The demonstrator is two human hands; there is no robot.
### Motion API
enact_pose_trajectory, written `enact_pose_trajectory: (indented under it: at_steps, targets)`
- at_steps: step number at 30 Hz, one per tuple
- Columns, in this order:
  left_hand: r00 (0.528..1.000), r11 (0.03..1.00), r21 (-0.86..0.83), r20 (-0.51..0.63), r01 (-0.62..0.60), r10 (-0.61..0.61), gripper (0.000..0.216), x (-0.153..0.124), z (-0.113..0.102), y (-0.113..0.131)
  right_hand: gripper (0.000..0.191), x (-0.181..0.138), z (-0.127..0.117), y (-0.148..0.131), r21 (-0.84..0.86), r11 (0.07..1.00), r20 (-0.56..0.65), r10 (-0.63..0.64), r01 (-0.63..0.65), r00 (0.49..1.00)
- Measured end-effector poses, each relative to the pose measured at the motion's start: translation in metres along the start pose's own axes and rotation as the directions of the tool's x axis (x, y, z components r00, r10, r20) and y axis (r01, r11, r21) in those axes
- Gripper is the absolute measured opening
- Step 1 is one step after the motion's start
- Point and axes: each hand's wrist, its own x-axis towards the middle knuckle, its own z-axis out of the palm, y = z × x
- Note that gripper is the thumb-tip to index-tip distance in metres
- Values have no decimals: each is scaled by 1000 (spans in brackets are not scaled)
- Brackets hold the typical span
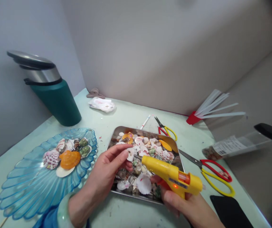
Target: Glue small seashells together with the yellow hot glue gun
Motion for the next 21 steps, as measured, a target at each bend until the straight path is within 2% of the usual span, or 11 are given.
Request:
enact_pose_trajectory:
  at_steps: [5, 12, 21]
  targets:
    - [999, 1000, 6, 35, 19, -19, 27, -1, -1, 0, 52, 1, -1, 1, 32, 999, 25, -19, 18, 1000]
    - [1000, 1000, 2, 25, -5, 5, 25, -1, 0, 0, 54, 3, -8, 4, -38, 999, 115, 15, -11, 993]
    - [998, 1000, 3, 53, 28, -28, 27, -2, -1, 1, 53, -1, 1, -1, 2, 1000, 5, -1, 1, 1000]
